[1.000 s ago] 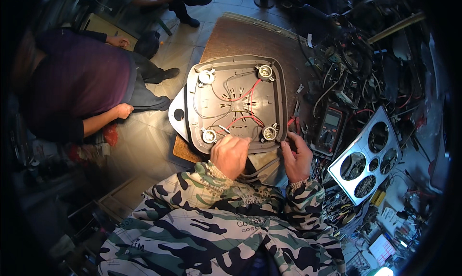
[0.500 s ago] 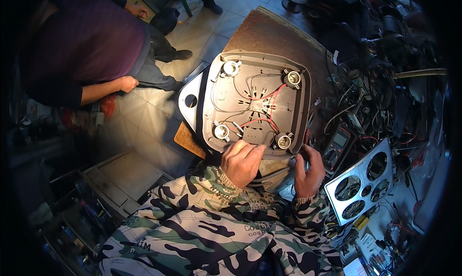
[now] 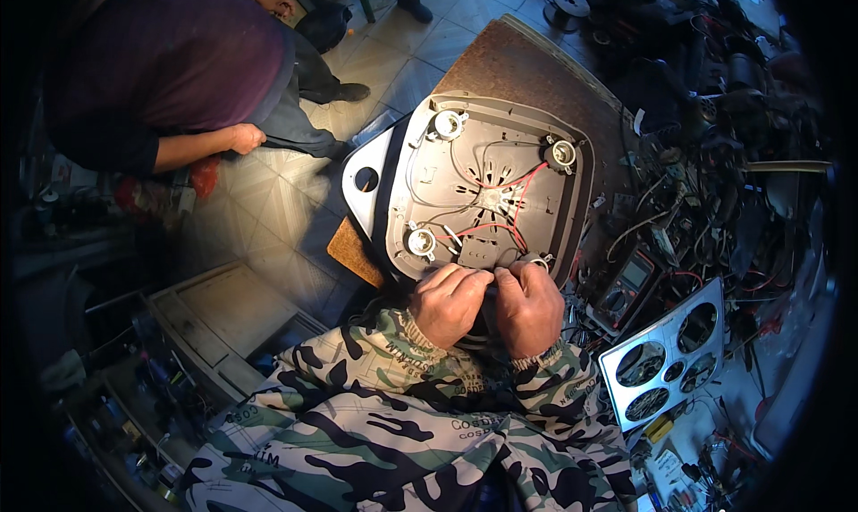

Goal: The person works on a disassembled electronic device, using pliers to strip and twist wires connected to circular components. They manipulate the wiring and components on a workbench in a cluttered workshop.

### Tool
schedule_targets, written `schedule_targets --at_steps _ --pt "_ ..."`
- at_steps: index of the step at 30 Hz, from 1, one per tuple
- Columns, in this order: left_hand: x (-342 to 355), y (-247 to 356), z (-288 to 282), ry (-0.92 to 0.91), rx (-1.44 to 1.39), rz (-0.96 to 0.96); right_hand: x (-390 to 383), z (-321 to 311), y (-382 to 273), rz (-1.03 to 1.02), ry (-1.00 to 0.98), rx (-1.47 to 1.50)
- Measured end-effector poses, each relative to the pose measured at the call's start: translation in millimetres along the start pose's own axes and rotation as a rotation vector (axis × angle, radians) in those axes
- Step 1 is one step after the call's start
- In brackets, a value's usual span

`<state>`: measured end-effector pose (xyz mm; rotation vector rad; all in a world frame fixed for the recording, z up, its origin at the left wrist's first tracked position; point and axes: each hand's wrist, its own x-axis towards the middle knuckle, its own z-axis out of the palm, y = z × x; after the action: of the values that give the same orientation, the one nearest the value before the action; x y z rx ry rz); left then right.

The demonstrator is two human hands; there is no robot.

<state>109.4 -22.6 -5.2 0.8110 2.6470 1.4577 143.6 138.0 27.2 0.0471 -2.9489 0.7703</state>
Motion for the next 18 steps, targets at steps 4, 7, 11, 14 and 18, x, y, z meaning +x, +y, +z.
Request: schedule_targets --at_steps 4,7,11,14,18 --pt "0.0 -2.0 1.5 0.02 -0.02 -0.006 -0.5 4.7 1.0 0.014 0.037 0.045" --pt "0.1 -1.1 1.9 0.025 -0.02 -0.001 -0.1 3.7 2.8 0.026 0.015 0.069" --pt "-1.9 -2.1 2.8 0.025 -0.022 -0.018 -4.1 6.4 5.9 0.016 -0.03 0.081" --pt "0.3 1.0 1.3 0.032 -0.047 -0.012 -4.5 4.8 6.2 0.004 0.043 0.138" --pt "-1.9 3.0 0.5 0.014 -0.019 0.017 -6.5 1.5 5.0 0.052 0.15 0.181"
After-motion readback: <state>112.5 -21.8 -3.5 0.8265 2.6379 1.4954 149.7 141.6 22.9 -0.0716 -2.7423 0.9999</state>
